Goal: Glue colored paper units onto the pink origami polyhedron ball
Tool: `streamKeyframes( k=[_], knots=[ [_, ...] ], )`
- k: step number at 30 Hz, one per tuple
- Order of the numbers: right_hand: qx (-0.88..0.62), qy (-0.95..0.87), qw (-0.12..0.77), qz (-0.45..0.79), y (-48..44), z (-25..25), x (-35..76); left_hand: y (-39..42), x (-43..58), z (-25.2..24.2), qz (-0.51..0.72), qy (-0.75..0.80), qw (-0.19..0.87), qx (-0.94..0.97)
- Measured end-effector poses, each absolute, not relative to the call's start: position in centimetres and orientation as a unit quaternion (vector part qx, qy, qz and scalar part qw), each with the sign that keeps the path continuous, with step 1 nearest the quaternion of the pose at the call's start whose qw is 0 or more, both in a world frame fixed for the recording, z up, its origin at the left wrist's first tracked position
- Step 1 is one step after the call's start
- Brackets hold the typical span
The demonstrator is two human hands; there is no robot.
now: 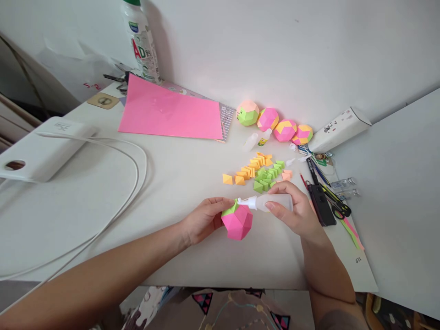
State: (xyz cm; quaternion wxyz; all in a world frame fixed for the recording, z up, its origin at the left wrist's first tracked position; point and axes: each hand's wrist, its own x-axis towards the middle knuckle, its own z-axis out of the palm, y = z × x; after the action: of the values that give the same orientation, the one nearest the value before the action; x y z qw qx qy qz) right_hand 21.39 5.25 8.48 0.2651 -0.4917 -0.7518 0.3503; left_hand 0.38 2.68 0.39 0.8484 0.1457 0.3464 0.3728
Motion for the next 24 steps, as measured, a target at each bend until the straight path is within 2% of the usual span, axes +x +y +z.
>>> streamKeyframes(
  k=[24],
  knots=[
    [-0.482,-0.768,0.264,0.329,4.97,8.56,21.20,2.58,0.54,0.83,0.372,0.364,0.843,0.135]
  ],
)
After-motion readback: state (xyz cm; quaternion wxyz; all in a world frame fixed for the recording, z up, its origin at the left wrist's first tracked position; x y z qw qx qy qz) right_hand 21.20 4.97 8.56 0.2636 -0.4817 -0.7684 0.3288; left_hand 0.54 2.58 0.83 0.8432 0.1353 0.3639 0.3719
